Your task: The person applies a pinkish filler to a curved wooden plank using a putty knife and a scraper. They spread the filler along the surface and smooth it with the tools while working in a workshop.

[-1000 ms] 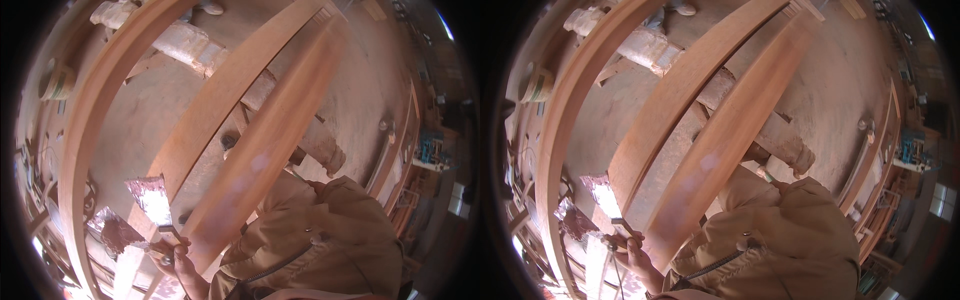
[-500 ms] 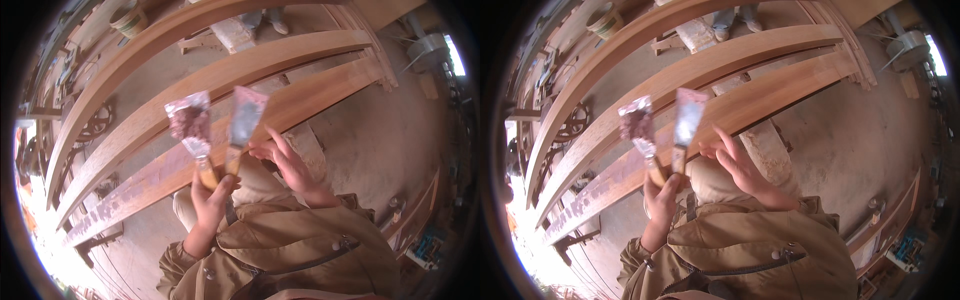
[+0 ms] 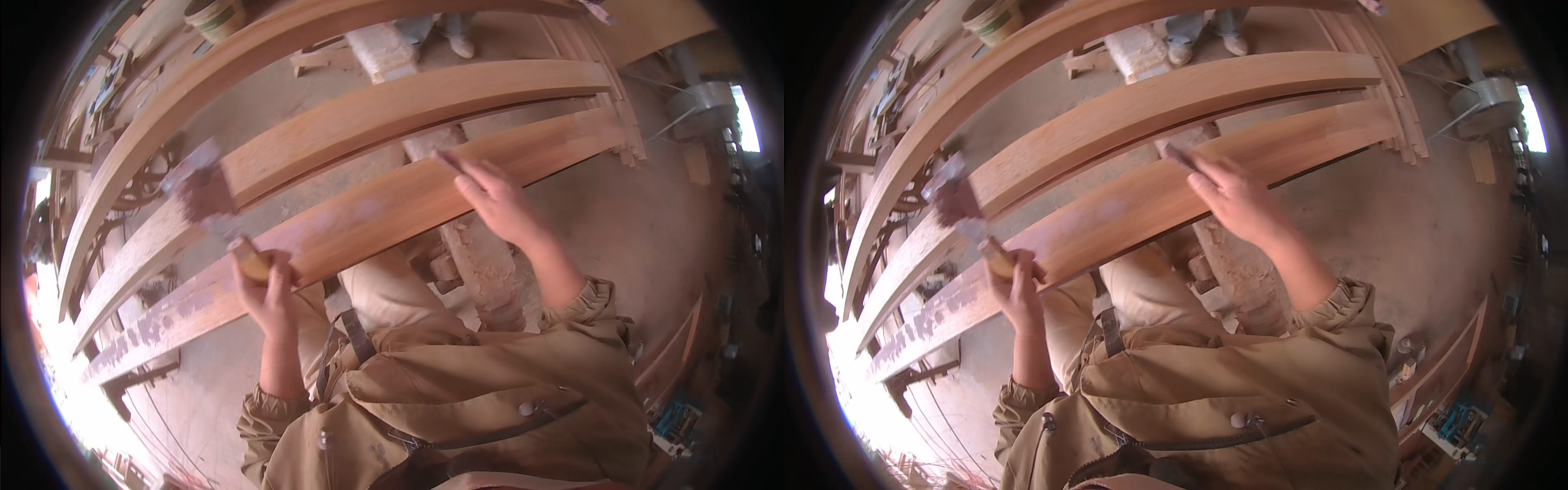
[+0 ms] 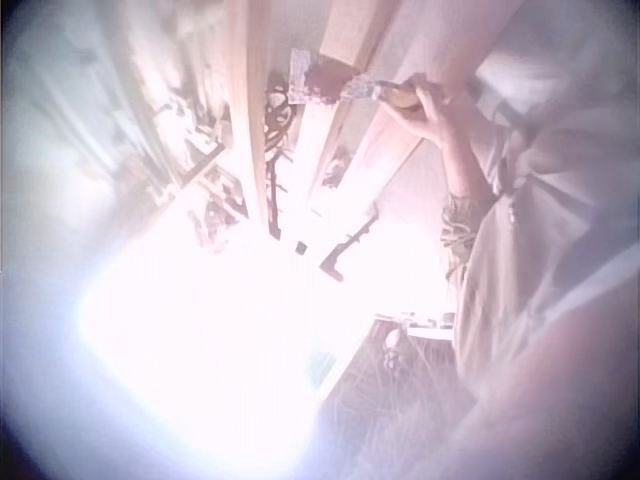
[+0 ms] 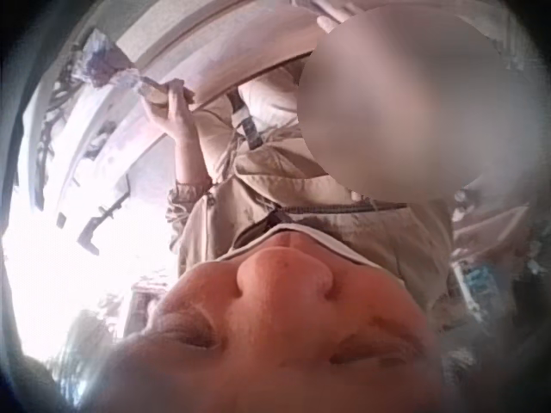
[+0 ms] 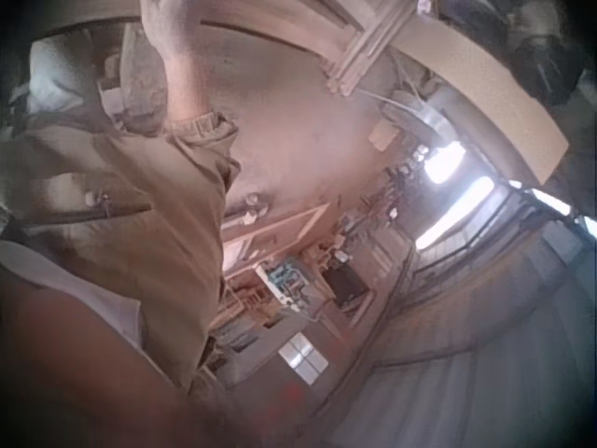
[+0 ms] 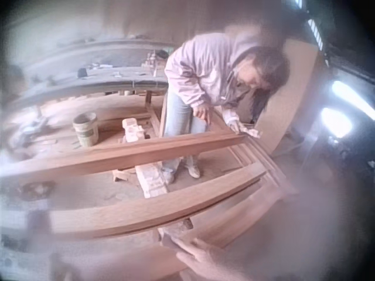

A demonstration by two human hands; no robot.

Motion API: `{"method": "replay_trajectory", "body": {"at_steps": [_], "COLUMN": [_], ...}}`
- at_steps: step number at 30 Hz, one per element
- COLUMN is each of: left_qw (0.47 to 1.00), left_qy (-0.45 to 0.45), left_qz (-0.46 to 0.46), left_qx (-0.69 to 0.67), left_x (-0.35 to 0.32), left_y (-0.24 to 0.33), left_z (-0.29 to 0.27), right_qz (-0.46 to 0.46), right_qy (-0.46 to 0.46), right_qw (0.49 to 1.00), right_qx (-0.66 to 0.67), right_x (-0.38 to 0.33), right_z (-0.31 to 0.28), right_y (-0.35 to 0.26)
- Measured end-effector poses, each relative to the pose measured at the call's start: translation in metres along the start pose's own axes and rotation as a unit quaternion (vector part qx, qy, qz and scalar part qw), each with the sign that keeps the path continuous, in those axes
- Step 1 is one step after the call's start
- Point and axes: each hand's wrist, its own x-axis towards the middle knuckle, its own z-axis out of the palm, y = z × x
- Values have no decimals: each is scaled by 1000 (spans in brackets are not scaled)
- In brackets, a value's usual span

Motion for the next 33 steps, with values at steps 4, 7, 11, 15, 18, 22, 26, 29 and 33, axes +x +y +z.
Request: {"method": "replay_trajectory", "body": {"at_steps": [4, 7, 11, 15, 18, 22, 26, 29, 33], "left_qw": [995, 994, 994, 992, 992, 990, 986, 987, 989], "left_qy": [80, 79, 70, 76, 74, 85, 75, 70, 45], "left_qz": [60, 74, 82, 94, 90, 77, 85, 82, 87], "left_qx": [15, 16, 33, 19, 56, 85, 121, 119, 115], "left_x": [16, 23, 19, 19, 21, 18, 16, 16, 15], "left_y": [-6, -15, -20, -23, -19, -3, -9, -6, -12], "left_z": [-7, 3, 1, 3, 5, 9, 4, 7, 3], "right_qz": [-45, -72, -81, -63, -45, -39, -63, -88, -70], "right_qy": [-38, -44, -67, -156, -171, -194, -194, -162, -128], "right_qw": [981, 978, 984, 980, 981, 978, 970, 968, 970], "right_qx": [-185, -188, -146, -109, -80, -72, -129, -168, -194], "right_x": [21, 26, 30, 41, 44, 50, 48, 47, 47], "right_z": [3, 4, 1, -15, -28, -29, -23, -18, -15], "right_y": [-11, -1, 4, 0, 5, 3, -2, -1, -4]}}
